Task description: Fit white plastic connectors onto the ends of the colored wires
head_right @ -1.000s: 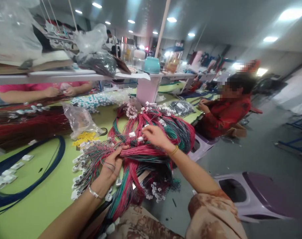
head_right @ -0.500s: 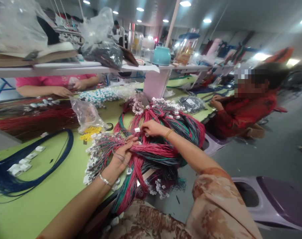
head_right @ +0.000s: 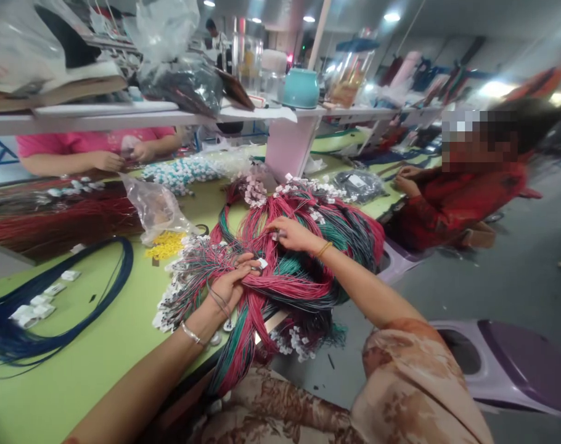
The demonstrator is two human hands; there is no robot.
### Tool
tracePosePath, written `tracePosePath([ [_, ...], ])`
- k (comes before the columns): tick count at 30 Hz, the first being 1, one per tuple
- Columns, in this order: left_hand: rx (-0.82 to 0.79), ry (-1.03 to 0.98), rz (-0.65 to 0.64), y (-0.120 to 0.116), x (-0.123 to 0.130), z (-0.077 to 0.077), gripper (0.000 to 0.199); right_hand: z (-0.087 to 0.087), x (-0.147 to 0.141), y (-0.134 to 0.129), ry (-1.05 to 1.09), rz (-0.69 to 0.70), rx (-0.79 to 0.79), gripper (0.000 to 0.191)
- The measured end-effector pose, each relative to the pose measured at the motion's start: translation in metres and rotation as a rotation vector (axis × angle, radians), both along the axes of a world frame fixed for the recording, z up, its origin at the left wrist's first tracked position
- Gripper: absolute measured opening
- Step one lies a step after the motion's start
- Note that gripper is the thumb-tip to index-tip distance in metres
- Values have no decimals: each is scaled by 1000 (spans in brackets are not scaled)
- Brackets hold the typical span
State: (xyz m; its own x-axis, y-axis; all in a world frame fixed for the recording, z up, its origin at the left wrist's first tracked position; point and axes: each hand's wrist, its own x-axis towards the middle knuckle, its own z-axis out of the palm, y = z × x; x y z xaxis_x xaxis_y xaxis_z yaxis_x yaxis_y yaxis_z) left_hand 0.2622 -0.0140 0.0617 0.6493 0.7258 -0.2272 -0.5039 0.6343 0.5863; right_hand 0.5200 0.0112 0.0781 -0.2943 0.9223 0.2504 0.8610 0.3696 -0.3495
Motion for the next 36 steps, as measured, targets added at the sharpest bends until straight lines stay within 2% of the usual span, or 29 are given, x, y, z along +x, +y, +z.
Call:
tracePosePath([
  [4, -8, 6, 5, 3, 1, -4, 25, 3, -14, -33, -91, -268, 200, 47],
  [8, -4, 40, 11, 5, 1, -10, 23, 8, -31, -73, -86, -426, 335, 41],
  [11, -6, 52, 15, 4, 2, -11, 21, 1, -29, -86, 143, -519, 346, 31],
  [14, -30, 54, -18, 1, 3, -11, 24, -11, -14, -78, 620, -636, 224, 28],
  [17, -55, 65, -38, -3, 2, -10, 25, -20, -1, -63, 999, -614, -18, 32],
  [19, -48, 59, -40, -4, 1, -10, 26, -20, 3, -56, 1116, -553, -160, 35],
  [21, -25, 45, -48, -4, -1, -10, 25, -17, 3, -51, 1185, -511, -214, 34],
  [25, 16, 51, -35, -2, -2, -12, 21, -11, 2, -46, 1287, -499, -199, 29],
  [30, 24, 56, -49, -1, -2, -14, 28, -8, -3, -37, 1349, -597, -161, 32],
  [33, 29, 63, -50, -1, -3, -15, 29, -9, -5, -34, 1223, -597, -98, 31],
  [36, 15, 68, -54, -2, -3, -14, 28, -12, -4, -36, 1028, -621, 41, 23],
])
